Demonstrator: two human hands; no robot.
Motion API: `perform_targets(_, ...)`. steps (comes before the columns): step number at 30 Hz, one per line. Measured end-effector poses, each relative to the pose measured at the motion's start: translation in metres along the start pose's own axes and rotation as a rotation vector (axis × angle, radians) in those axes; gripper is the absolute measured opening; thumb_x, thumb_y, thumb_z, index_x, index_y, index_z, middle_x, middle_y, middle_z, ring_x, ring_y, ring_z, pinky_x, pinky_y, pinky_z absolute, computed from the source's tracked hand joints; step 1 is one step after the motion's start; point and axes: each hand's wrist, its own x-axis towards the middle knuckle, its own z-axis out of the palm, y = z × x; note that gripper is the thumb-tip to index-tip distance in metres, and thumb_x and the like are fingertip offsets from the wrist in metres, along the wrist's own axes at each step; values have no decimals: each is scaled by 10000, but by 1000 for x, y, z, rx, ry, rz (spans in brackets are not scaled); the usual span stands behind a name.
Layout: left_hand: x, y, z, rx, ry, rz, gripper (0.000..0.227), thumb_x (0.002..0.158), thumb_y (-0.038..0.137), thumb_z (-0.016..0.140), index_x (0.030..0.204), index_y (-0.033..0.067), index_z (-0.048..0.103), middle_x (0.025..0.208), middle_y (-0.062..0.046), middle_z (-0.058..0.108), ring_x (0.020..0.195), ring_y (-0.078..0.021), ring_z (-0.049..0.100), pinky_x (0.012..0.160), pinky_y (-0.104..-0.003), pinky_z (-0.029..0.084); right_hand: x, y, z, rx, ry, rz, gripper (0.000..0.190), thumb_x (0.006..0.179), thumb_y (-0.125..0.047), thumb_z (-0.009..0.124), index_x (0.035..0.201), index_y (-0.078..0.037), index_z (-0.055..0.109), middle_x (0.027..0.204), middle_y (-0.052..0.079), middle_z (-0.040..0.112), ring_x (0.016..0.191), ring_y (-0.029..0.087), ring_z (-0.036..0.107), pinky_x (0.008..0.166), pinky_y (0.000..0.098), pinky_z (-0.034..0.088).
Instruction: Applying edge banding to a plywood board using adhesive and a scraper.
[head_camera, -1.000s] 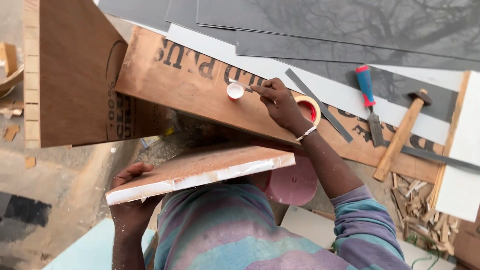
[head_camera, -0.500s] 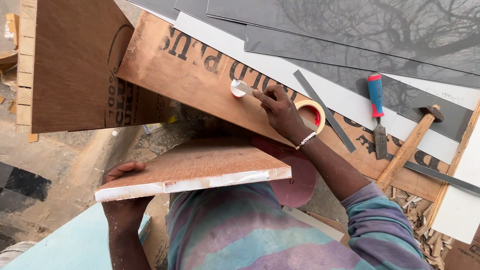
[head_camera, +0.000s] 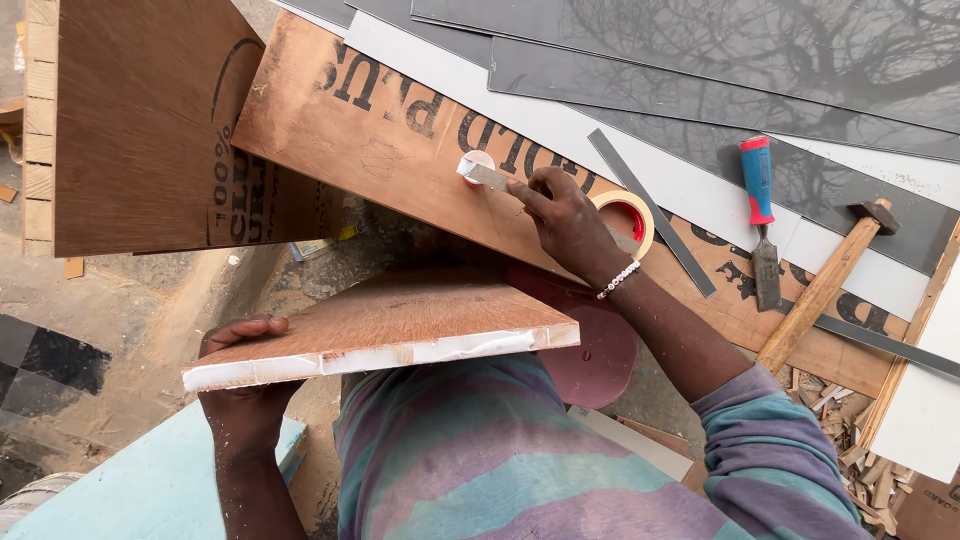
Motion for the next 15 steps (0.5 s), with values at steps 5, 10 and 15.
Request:
perform_targets(5,1,-3,0,-50,15,-32,604,761,-17,859,1262,79,536,1253,-95,653,1241,-196,646,1101,-400,575,2,2,-5,49,13,46,353,966,23,681,1307,-67,676,1114,99,540,920,202,663,756,339,596)
perform_targets(10,1,-9,-2,-63,32,-61,608,756,-34,858,1260,66,533,1253,-104,648,1218,-193,651,1086,-392,582,6,2,-11,87,50,31,360,948,8,700,1301,-58,678,1145,98,545,975,205,666,797,319,613)
perform_targets(15,1,-10,-1,-70,32,-59,613,753,-43,857,1262,62,533,1251,-104,648,1217,-192,652,1087,-390,584,-2,10,-3,35,7,28,339,953,9,690,1284,-63,693,1129,98,544,945,200,656,797,321,611)
